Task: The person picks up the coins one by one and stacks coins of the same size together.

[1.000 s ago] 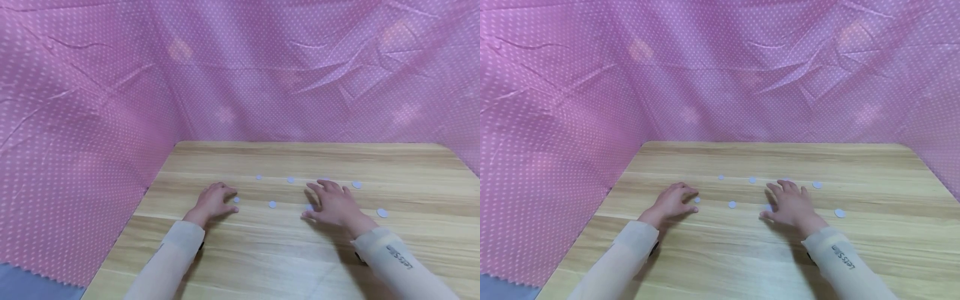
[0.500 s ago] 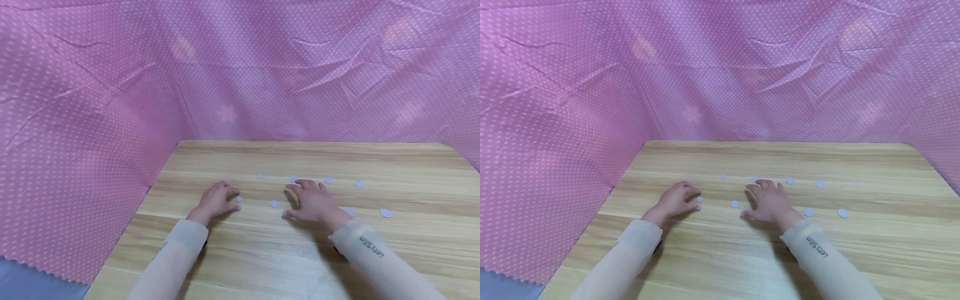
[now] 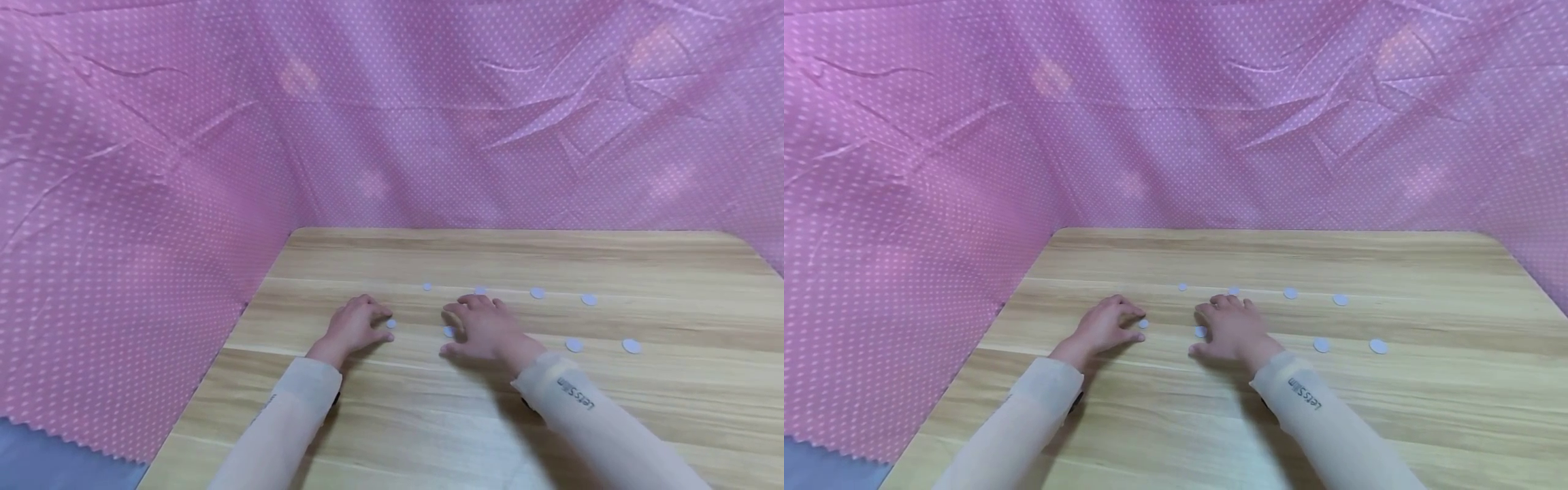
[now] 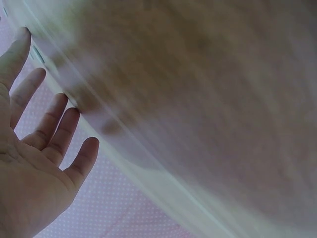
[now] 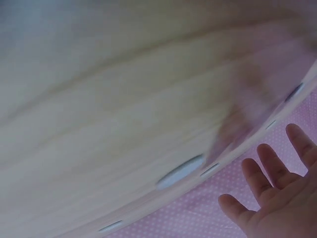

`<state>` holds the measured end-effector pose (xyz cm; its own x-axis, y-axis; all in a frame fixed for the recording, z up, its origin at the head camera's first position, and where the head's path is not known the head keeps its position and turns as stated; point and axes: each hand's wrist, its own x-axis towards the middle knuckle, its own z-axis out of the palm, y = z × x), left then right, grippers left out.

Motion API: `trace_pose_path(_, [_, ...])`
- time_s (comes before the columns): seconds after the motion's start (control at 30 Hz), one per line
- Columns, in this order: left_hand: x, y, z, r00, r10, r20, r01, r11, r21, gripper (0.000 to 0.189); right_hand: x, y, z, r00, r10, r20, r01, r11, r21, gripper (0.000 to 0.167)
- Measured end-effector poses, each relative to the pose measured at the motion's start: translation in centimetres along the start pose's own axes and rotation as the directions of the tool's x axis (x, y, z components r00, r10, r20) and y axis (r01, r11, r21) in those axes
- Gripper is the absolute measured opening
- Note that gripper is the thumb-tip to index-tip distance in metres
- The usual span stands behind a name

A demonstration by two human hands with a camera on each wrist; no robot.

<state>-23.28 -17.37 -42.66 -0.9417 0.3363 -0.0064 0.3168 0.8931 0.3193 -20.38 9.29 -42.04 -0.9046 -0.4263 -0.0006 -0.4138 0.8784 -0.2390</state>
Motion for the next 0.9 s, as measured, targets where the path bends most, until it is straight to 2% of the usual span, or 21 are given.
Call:
trace_pose_path(0.2, [0.1, 0.2, 0.0, 1.0, -0.009, 0.007, 0.009, 1.0, -0.008, 0.045, 0.7, -1.0, 0.2, 1.0, -0.004, 0.0, 0.004, 1.0, -0.027, 0.08])
trace_pose_path(0.57, [0.4, 0.5, 0.1, 1.0, -0.009, -0.012, 0.009, 1.0, 0.001, 0.04, 1.9, -1.9, 0.8, 1.0, -0.026, -0.001, 0.026, 1.0, -0.003, 0.08])
trace_pose_path(0.9, [0.4, 0.5, 0.2, 0.999, -0.015, -0.035, 0.015, 1.0, -0.019, 0.031, 3.1, -3.9, 0.9, 0.999, -0.037, 0.017, 0.037, 0.999, -0.008, 0.069])
